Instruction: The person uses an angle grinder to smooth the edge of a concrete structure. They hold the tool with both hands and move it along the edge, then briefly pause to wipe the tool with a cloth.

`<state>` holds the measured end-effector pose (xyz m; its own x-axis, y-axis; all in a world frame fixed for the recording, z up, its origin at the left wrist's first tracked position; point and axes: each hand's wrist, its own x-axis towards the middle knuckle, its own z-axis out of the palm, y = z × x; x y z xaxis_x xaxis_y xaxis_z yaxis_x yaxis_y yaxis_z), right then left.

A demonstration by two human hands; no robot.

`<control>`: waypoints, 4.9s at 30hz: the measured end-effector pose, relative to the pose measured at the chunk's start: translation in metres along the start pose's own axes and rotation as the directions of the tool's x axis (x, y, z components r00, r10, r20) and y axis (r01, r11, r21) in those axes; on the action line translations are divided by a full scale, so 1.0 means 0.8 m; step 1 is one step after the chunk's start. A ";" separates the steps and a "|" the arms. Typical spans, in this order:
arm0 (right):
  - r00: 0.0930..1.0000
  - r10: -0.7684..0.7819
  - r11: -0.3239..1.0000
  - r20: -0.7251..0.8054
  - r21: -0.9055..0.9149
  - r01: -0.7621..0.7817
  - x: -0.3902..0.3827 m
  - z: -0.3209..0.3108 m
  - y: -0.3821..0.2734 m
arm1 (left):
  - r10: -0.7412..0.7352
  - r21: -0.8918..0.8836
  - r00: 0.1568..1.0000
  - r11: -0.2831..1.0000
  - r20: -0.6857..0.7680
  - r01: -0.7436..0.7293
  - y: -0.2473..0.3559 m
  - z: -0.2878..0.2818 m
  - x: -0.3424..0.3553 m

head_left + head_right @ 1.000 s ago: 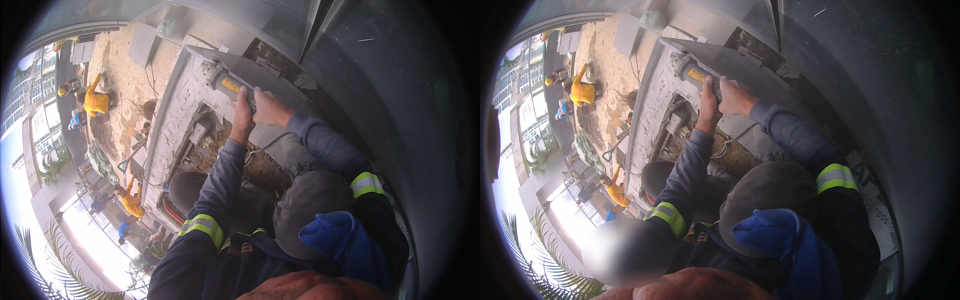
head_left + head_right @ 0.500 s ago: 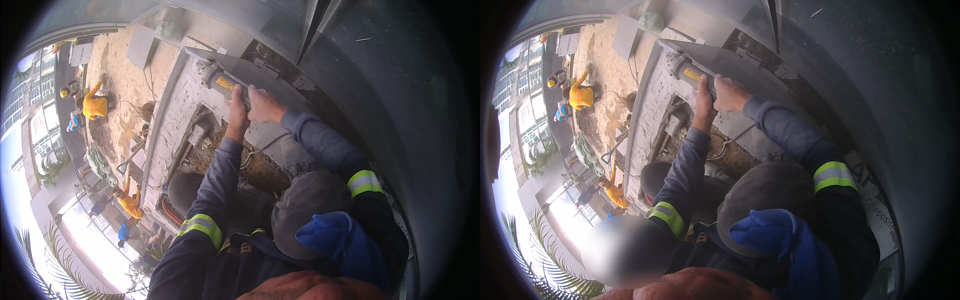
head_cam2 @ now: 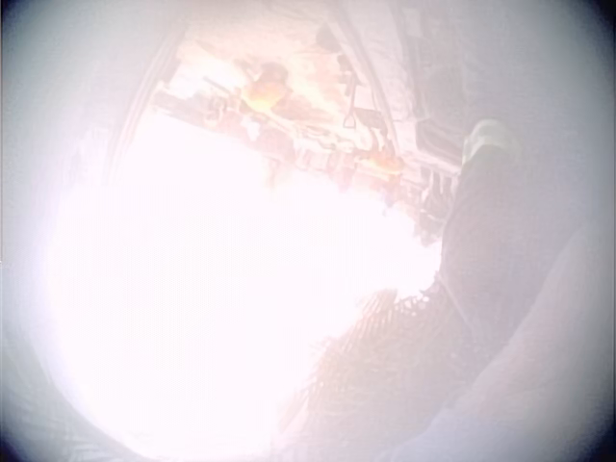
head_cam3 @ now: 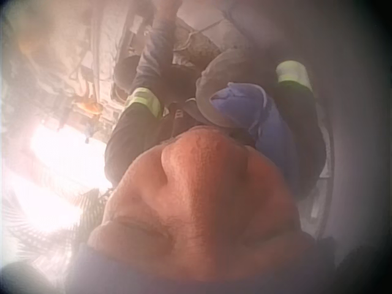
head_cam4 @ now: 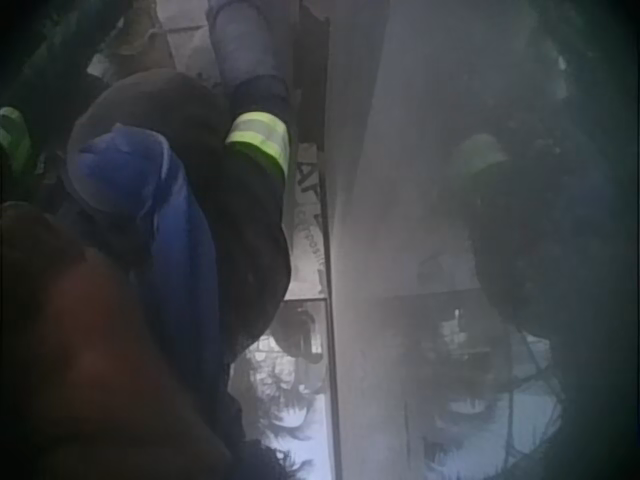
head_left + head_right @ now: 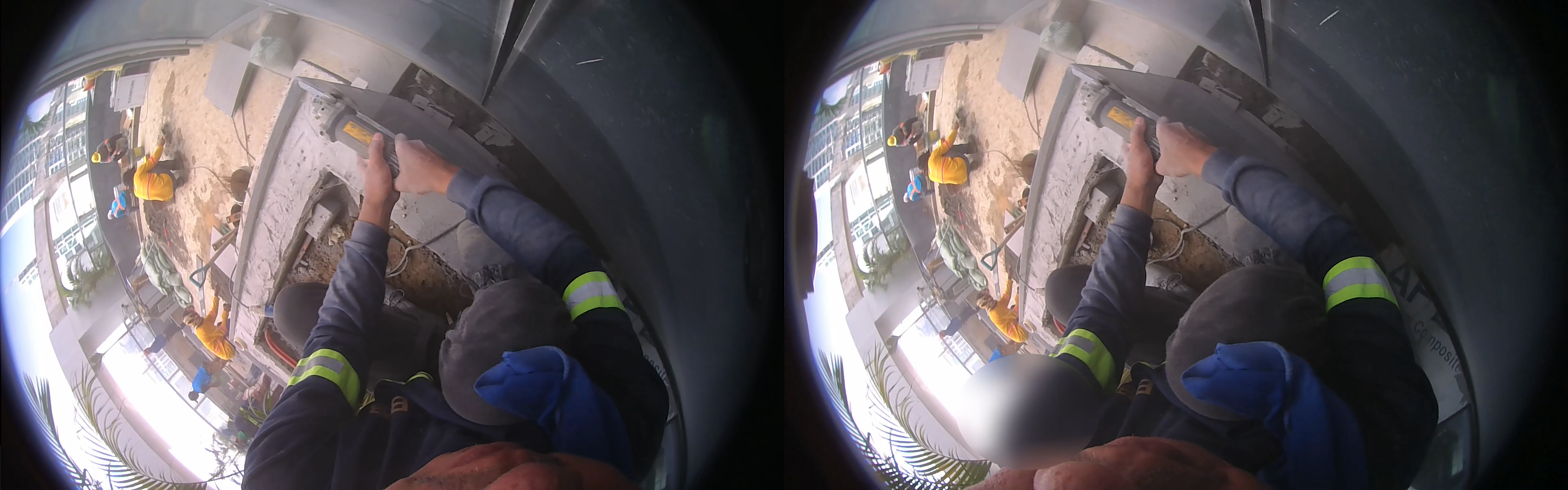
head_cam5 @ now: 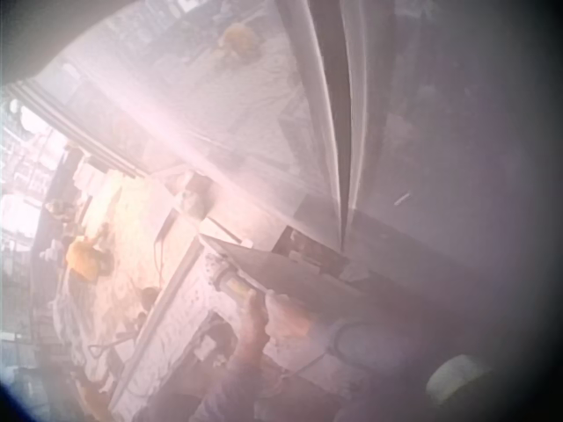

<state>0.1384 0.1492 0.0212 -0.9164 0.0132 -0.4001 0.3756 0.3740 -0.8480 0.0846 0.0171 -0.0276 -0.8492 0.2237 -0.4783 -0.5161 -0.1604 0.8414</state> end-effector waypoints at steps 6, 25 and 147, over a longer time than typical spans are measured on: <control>1.000 0.003 1.000 -0.009 -0.026 -0.003 0.008 0.006 0.005 | -0.030 -0.027 0.999 0.999 0.014 0.030 0.010 0.005 0.000; 0.999 -0.013 0.999 -0.037 -0.032 0.012 -0.006 0.004 0.006 | -0.102 0.008 0.992 0.995 0.077 0.102 0.019 0.014 -0.018; 1.000 -0.017 0.999 0.000 -0.029 0.017 0.032 0.010 0.008 | -0.002 0.028 1.000 1.000 -0.020 0.003 0.013 0.001 0.017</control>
<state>0.1188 0.1442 0.0028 -0.9228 0.0070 -0.3851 0.3553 0.4013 -0.8442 0.0675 0.0188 -0.0249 -0.8503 0.2044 -0.4849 -0.5149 -0.1330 0.8468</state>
